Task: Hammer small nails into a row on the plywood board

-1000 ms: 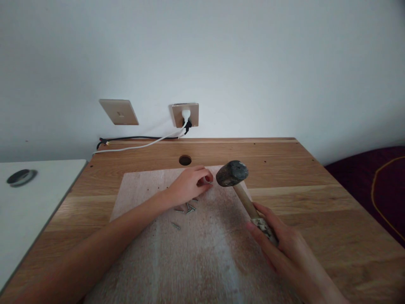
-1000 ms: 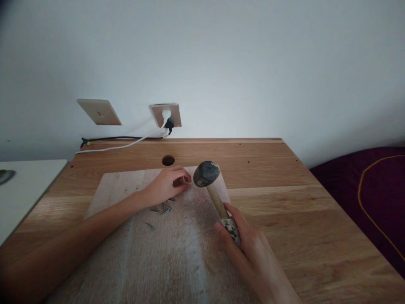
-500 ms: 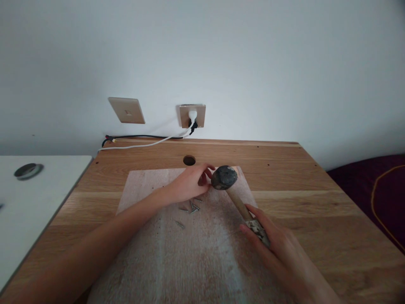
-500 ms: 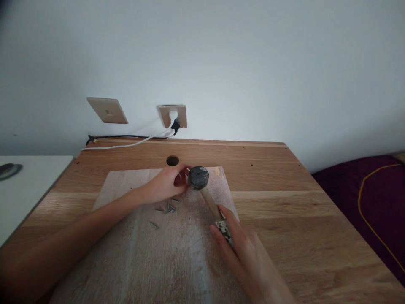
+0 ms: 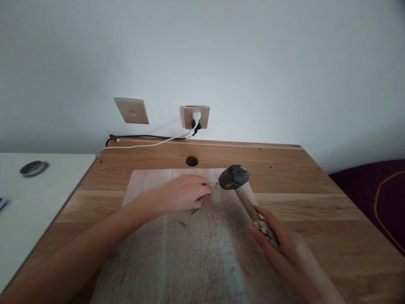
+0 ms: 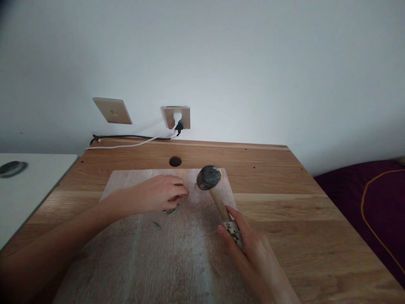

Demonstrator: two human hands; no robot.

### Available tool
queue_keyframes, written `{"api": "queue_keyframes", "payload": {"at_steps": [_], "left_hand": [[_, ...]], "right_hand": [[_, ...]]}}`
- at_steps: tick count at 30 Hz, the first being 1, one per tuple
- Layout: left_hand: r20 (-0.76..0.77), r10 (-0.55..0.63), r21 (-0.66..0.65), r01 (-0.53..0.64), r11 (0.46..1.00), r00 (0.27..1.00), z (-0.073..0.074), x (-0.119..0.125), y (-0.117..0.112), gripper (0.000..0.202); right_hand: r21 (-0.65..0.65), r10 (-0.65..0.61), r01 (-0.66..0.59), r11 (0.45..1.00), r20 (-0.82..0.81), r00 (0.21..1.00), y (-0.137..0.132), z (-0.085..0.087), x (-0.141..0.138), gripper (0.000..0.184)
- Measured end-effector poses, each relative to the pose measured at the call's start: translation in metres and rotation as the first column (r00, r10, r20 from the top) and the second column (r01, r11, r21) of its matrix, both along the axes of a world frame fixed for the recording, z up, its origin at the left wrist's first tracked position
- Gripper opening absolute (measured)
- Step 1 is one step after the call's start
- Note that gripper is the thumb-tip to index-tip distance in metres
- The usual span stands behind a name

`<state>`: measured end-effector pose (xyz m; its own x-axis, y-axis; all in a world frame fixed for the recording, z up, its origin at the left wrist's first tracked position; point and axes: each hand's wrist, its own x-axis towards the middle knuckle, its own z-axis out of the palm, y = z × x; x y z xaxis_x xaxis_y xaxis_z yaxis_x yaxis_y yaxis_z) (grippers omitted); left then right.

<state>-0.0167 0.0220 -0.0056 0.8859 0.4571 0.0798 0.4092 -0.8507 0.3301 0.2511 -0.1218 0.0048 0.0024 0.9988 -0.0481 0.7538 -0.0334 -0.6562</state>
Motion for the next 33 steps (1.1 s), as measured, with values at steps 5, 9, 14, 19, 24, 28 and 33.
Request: {"api": "queue_keyframes", "payload": {"at_steps": [5,9,14,19,24,28,33], "left_hand": [[0.263,0.194,-0.125,-0.166,0.978,0.945,-0.018,-0.006,0.014,0.017],[0.323,0.255,-0.146,-0.218,0.965,0.912,-0.032,-0.006,0.017,0.014],[0.365,0.25,-0.133,-0.216,0.967,0.897,-0.04,-0.003,0.013,0.014],[0.362,0.248,-0.076,-0.237,0.969,0.898,-0.043,-0.004,0.011,0.017],[0.353,0.218,-0.056,-0.212,0.976,0.91,-0.047,-0.003,0.012,0.017],[0.375,0.218,-0.078,-0.203,0.976,0.901,-0.046,0.001,0.012,0.015],[0.338,0.363,-0.234,-0.296,0.926,0.868,-0.039,0.004,0.008,0.026]], "right_hand": [[-0.007,-0.055,0.054,0.998,-0.021,0.998,-0.004,0.0,0.002,0.059],[-0.043,-0.055,0.053,0.998,-0.044,0.998,-0.004,0.0,0.003,0.059],[-0.104,-0.068,0.06,0.993,-0.069,0.995,-0.005,-0.001,0.0,0.069],[-0.14,-0.075,0.063,0.988,-0.082,0.994,-0.004,-0.002,-0.001,0.07],[-0.149,-0.073,0.059,0.987,-0.087,0.994,-0.008,-0.006,0.002,0.069],[-0.115,-0.049,0.038,0.993,-0.089,0.995,-0.01,-0.01,-0.002,0.06],[-0.056,-0.001,-0.003,0.998,-0.077,0.997,-0.005,-0.008,-0.012,0.058]]}}
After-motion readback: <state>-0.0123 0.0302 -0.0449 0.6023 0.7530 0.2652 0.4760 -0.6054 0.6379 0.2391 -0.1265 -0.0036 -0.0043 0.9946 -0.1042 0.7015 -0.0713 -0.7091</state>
